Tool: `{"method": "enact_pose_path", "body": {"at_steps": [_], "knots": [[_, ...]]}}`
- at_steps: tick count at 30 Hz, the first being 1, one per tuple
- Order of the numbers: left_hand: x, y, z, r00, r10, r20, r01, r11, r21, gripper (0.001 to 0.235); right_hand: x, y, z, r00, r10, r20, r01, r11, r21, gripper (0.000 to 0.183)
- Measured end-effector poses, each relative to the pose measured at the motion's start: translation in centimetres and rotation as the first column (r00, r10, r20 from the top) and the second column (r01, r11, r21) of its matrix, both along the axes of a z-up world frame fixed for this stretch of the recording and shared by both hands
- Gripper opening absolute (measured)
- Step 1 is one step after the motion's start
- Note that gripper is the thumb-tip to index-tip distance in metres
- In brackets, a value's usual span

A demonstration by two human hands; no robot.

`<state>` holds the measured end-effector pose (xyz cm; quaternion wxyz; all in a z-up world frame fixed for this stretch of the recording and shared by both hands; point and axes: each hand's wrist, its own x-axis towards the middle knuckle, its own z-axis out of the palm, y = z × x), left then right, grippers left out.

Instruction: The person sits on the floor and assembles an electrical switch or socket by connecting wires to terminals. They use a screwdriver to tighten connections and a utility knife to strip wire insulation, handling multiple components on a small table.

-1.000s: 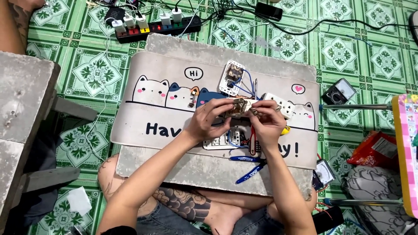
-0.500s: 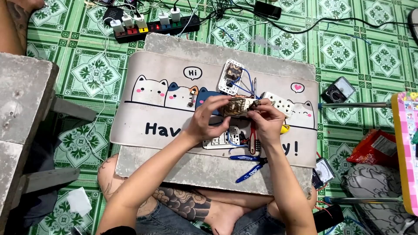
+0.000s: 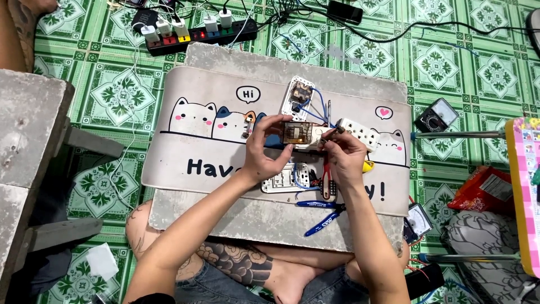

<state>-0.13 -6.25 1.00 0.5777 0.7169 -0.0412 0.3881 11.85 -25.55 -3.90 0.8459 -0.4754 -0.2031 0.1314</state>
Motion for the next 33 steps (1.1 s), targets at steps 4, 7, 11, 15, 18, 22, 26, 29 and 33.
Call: {"method": "enact_pose_path", "body": {"at_steps": [4, 7, 11, 15, 18, 22, 26, 29, 33], "knots": [[0.0, -0.1, 0.1, 1.000, 0.000, -0.008, 0.000, 1.000, 0.006, 0.061, -0.1, 0.3, 0.3, 0.999, 0.025, -0.029, -0.024, 0.999, 0.025, 0.018], [0.0, -0.1, 0.1, 1.000, 0.002, -0.008, -0.002, 1.000, -0.001, 0.060, 0.1, 0.3, 0.7, 0.996, 0.079, -0.040, -0.077, 0.996, 0.051, 0.017], [-0.1, -0.1, 0.1, 1.000, -0.011, -0.028, 0.010, 1.000, -0.012, 0.060, 0.6, -0.6, -0.8, 0.968, 0.161, -0.192, -0.134, 0.980, 0.148, 0.018], [-0.1, -0.2, 0.2, 0.999, -0.020, -0.042, 0.020, 1.000, -0.005, 0.061, 1.9, -1.4, -3.0, 0.910, 0.255, -0.329, -0.180, 0.954, 0.241, 0.029], [-0.1, -0.4, 0.5, 0.998, -0.033, -0.044, 0.032, 0.999, -0.012, 0.062, 2.3, -2.0, -3.3, 0.897, 0.292, -0.331, -0.211, 0.943, 0.259, 0.032], [-0.2, -0.5, 0.9, 0.999, -0.033, -0.031, 0.033, 0.999, -0.018, 0.061, 1.9, -1.9, -3.3, 0.892, 0.309, -0.329, -0.229, 0.938, 0.260, 0.033], [-0.3, -0.6, 1.2, 1.000, -0.026, -0.003, 0.026, 0.999, -0.032, 0.065, 1.1, -1.1, -1.8, 0.938, 0.220, -0.268, -0.171, 0.966, 0.195, 0.025], [-0.3, -0.5, 1.1, 1.000, -0.008, 0.027, 0.009, 0.999, -0.040, 0.069, 0.6, -0.2, 0.1, 0.988, 0.084, -0.128, -0.075, 0.994, 0.080, 0.019], [-0.3, -0.7, 1.5, 0.997, 0.013, 0.076, -0.009, 0.999, -0.053, 0.073, -0.3, 0.6, 1.9, 0.996, -0.039, 0.081, 0.042, 0.998, -0.036, 0.018]]}}
